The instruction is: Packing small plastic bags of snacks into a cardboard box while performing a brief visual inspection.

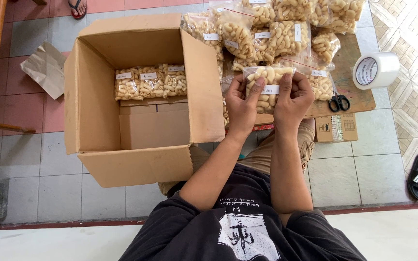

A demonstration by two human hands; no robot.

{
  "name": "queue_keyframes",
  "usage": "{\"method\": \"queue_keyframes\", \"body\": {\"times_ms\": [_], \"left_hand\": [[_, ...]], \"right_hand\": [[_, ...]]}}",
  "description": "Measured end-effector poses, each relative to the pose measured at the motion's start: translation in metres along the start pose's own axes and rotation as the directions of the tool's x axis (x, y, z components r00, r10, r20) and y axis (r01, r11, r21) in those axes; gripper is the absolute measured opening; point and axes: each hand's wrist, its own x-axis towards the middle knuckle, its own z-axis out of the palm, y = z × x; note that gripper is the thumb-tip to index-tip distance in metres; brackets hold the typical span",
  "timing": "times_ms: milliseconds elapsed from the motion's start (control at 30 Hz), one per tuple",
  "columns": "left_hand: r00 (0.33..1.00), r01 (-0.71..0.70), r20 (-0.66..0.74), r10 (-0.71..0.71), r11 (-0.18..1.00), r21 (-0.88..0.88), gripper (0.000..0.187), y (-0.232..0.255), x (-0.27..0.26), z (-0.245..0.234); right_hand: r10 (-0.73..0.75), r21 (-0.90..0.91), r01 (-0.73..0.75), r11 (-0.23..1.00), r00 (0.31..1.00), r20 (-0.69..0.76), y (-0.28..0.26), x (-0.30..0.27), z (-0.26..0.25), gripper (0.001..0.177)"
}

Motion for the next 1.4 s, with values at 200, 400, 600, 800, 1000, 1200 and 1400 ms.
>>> {"method": "queue_keyframes", "body": {"times_ms": [200,400,600,800,1000,1200,1400], "left_hand": [[0.999,-0.01,0.047,0.009,1.0,0.016,0.04,0.016,-0.005,0.005],[0.999,-0.046,-0.007,0.046,0.997,0.057,0.028,0.001,-0.002,-0.001],[0.997,-0.083,-0.002,0.083,0.995,0.056,0.027,0.011,-0.005,0.004],[0.999,-0.041,0.002,0.041,0.999,0.008,0.035,0.016,-0.01,0.009],[1.0,-0.021,-0.009,0.021,0.999,0.035,0.048,0.034,-0.019,0.017],[0.999,-0.05,0.009,0.049,0.997,0.064,0.049,0.045,-0.027,0.021],[0.991,-0.126,0.056,0.122,0.99,0.067,0.044,0.068,-0.025,0.016]], "right_hand": [[-0.019,-0.025,0.018,1.0,0.999,-0.035,-0.005,-0.001,-0.002,0.024],[0.002,0.015,-0.002,1.0,1.0,-0.015,0.002,-0.001,-0.001,0.023],[0.027,0.032,-0.026,0.999,0.999,-0.018,0.003,0.001,0.0,0.02],[0.007,0.11,-0.005,0.994,1.0,-0.018,-0.001,-0.001,0.0,0.024],[0.002,0.115,0.005,0.993,0.998,-0.065,-0.008,-0.001,0.002,0.025],[-0.013,0.156,0.024,0.988,0.997,-0.072,-0.023,0.002,0.003,0.025],[-0.082,0.272,0.056,0.961,0.993,0.085,-0.046,0.003,0.012,0.036]]}}
